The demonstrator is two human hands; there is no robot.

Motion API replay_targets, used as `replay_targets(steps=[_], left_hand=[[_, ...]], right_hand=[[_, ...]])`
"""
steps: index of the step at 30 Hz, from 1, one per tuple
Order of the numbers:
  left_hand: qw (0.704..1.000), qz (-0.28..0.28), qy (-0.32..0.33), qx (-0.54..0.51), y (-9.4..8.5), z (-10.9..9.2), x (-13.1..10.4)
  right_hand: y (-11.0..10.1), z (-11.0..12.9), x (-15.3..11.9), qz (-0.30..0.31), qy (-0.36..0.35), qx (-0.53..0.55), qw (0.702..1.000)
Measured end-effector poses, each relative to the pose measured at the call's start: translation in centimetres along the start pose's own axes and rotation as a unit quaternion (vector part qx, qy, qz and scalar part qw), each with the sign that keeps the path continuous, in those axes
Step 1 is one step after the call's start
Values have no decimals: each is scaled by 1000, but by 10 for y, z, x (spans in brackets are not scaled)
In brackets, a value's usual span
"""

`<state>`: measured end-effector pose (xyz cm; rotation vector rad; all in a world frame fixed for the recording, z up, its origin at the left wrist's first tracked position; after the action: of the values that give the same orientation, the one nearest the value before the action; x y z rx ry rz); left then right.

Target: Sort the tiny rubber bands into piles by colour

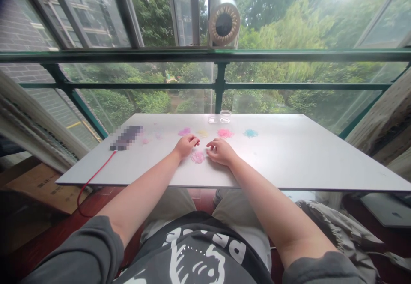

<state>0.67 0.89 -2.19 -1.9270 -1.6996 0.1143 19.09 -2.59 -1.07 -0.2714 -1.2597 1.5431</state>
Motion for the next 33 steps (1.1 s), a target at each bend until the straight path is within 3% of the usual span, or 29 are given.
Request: replay_targets(steps=[8,16,20,33], left_hand=[[1000,20,-15,-11,4,-3,-4],[1000,10,-25,13,-11,-1,-6],[998,31,-26,46,-19,0,-10],[992,96,13,78,-10,-11,-19]], right_hand=[[7,11,2,7,-63,-24,998],[11,8,3,-1,-49,-11,999],[11,6,3,-6,-39,-2,999],[8,6,2,-19,-6,11,1000]])
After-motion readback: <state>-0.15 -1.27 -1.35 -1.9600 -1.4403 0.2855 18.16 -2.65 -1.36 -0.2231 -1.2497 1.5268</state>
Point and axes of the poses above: each hand's wrist, its own x-axis towards the middle knuckle, its own y-axis out of the palm, z = x × y, the point moved 2 cm from there along x, towards the middle knuckle
